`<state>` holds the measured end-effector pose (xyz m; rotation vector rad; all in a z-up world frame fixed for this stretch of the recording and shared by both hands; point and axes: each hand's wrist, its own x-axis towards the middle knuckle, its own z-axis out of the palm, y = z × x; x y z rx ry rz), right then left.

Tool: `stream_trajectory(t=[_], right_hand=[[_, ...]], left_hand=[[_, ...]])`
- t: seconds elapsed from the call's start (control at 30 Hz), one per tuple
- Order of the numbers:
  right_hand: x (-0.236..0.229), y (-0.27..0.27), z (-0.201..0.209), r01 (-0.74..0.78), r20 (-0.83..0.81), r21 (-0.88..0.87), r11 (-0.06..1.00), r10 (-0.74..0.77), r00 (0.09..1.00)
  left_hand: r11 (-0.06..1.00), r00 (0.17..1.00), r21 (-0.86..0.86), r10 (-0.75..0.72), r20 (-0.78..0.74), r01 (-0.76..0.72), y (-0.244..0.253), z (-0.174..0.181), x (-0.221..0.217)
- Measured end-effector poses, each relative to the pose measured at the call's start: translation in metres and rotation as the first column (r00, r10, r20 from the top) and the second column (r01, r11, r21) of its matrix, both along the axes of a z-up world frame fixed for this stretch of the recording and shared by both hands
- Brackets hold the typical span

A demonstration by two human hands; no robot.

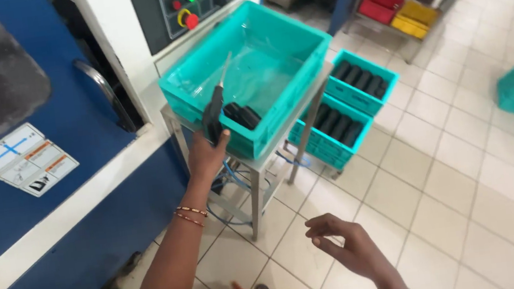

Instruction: Operating a CNC lathe to machine metal rings, including loading parts and using an air gun for cleaning.

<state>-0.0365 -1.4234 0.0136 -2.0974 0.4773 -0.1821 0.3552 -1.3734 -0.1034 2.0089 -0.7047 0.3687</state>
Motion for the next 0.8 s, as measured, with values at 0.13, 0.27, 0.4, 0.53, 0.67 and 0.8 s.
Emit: stream_trajectory(t=[0.13, 0.27, 0.4, 0.53, 0.67, 0.8], right_hand=[[0.053, -0.007, 0.000, 0.012, 0.081, 0.150, 0.989, -0.024, 0.996], [0.106, 0.008, 0.014, -0.053, 0.068, 0.125, 0.991, 0.045, 0.997], [0.164, 0.021, 0.014, -0.129, 0.114, 0.080, 0.988, 0.120, 0.986], [0.215, 0.026, 0.018, -0.158, 0.090, 0.119, 0.980, 0.148, 0.985], [0.263, 0.030, 0.026, -0.081, -0.029, 0.134, 0.988, 0.086, 0.996], [0.297, 0.014, 0.012, -0.088, 0.128, 0.191, 0.978, 0.064, 0.990]], left_hand=[[0.955, 0.882, 0.197, -0.111, -0.458, 0.222, -0.006, 0.053, 0.008], [0.946, 0.946, 0.184, -0.218, -0.241, 0.265, -0.009, 0.038, 0.037], [0.929, 0.955, 0.251, -0.228, -0.192, 0.272, 0.016, 0.111, 0.061], [0.892, 0.937, -0.302, -0.348, 0.012, 0.335, 0.068, 0.184, 0.091], [0.947, 0.913, -0.254, -0.272, -0.305, 0.197, 0.127, 0.193, 0.144], [0.967, 0.972, -0.100, -0.232, 0.027, 0.233, 0.166, 0.173, 0.186]])
